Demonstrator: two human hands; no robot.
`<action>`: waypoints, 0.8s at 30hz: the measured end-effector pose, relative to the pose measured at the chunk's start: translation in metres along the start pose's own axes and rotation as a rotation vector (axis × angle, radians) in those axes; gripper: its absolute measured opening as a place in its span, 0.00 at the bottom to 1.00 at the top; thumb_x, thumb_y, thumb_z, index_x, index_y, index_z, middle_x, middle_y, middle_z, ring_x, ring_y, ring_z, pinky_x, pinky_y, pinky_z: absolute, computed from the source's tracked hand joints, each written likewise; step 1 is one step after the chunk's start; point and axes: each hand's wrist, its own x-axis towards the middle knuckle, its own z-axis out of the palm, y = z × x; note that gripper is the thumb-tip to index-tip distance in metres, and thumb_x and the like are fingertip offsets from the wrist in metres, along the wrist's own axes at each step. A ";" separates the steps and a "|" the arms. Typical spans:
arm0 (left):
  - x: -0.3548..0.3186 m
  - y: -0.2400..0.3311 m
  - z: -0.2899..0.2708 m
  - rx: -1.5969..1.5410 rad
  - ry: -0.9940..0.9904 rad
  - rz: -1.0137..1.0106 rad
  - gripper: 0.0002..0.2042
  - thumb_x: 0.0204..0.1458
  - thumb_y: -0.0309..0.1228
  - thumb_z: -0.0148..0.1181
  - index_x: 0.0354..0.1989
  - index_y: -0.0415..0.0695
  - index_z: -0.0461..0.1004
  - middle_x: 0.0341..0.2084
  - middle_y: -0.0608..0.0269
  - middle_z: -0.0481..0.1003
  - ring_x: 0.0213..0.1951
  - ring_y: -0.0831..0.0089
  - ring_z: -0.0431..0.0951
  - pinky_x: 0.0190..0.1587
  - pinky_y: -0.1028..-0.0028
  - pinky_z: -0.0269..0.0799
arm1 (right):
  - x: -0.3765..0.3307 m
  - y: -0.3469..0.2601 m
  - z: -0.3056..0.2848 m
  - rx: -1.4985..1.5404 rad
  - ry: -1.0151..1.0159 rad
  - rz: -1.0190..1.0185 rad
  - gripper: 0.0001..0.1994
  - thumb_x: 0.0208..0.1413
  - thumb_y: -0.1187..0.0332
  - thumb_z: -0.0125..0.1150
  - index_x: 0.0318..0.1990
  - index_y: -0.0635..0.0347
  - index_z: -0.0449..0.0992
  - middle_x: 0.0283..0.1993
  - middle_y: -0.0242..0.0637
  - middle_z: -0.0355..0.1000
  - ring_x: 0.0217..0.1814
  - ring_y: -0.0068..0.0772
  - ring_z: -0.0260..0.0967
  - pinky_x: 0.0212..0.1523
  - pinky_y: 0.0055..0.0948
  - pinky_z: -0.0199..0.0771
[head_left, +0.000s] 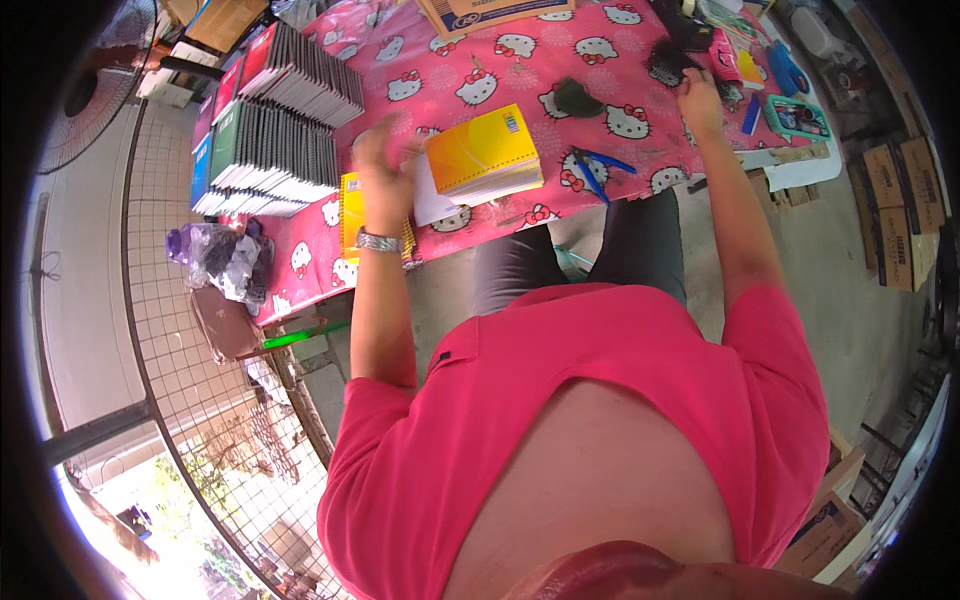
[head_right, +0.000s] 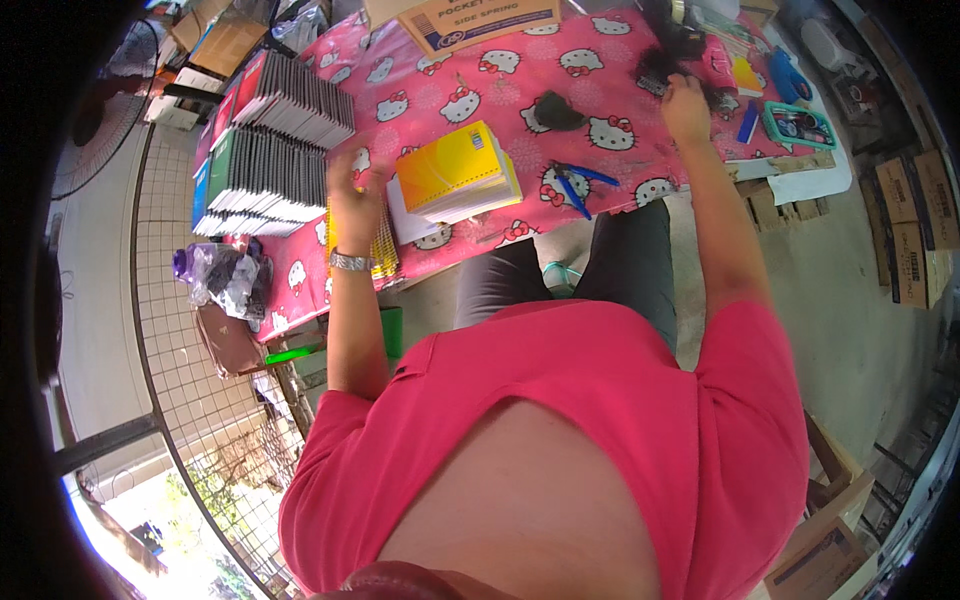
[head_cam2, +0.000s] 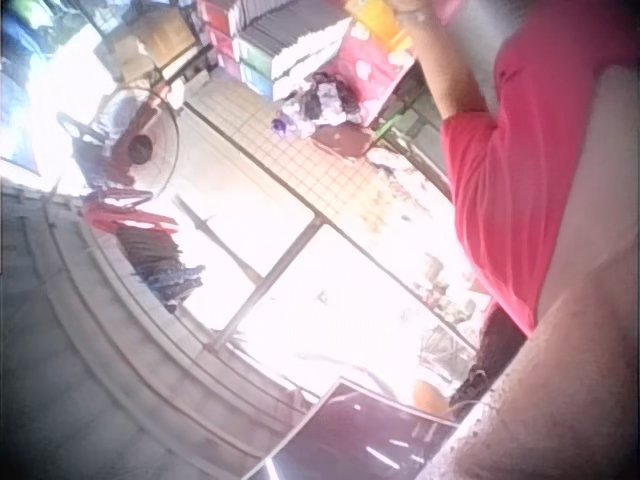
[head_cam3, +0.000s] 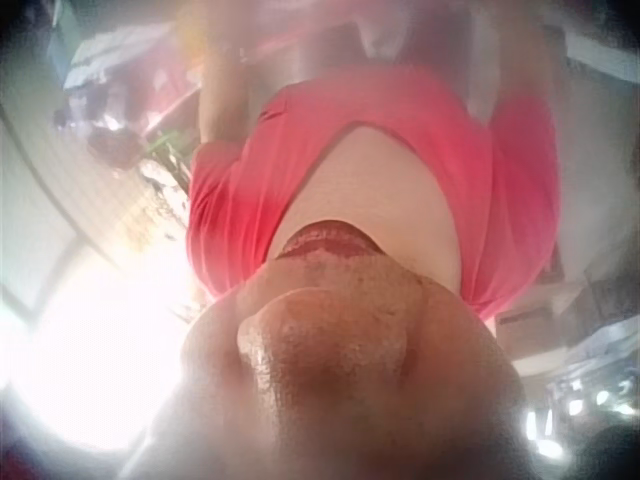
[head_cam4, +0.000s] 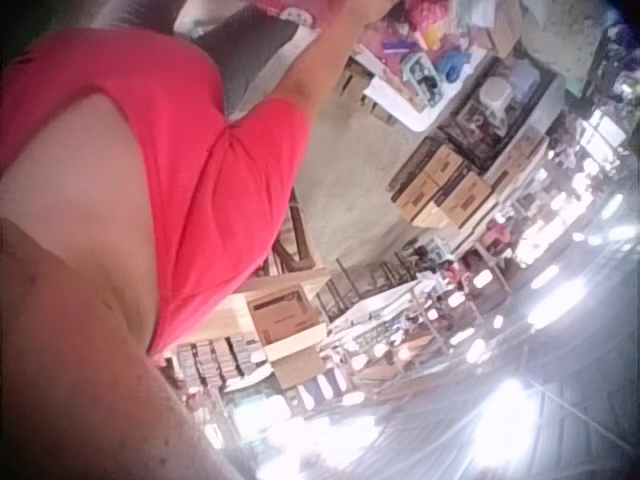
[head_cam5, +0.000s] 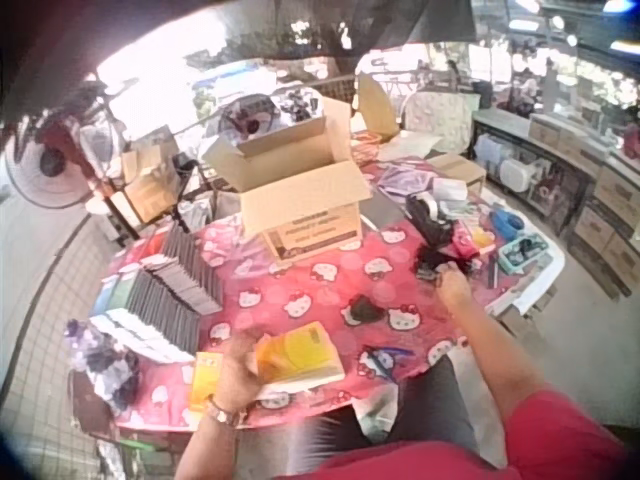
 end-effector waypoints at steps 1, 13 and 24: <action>-0.018 -0.035 -0.001 0.094 0.120 -0.196 0.13 0.50 0.33 0.62 0.42 0.41 0.76 0.38 0.54 0.77 0.40 0.55 0.77 0.39 0.63 0.72 | 0.002 -0.008 -0.007 0.061 0.069 -0.009 0.13 0.57 0.67 0.53 0.48 0.57 0.75 0.41 0.49 0.74 0.45 0.56 0.73 0.45 0.49 0.73; -0.157 -0.008 0.079 0.333 -0.383 -0.365 0.25 0.50 0.44 0.60 0.52 0.39 0.69 0.51 0.47 0.70 0.55 0.49 0.69 0.57 0.56 0.65 | -0.030 -0.084 -0.053 0.362 0.058 -0.003 0.12 0.53 0.67 0.61 0.45 0.57 0.77 0.37 0.47 0.74 0.37 0.47 0.73 0.38 0.39 0.73; -0.263 0.025 0.069 -0.386 0.289 -0.941 0.13 0.45 0.25 0.64 0.40 0.34 0.74 0.42 0.52 0.72 0.39 0.63 0.76 0.39 0.65 0.73 | -0.048 -0.084 -0.084 0.442 0.046 0.065 0.12 0.52 0.69 0.64 0.45 0.56 0.79 0.39 0.40 0.76 0.34 0.34 0.74 0.35 0.30 0.73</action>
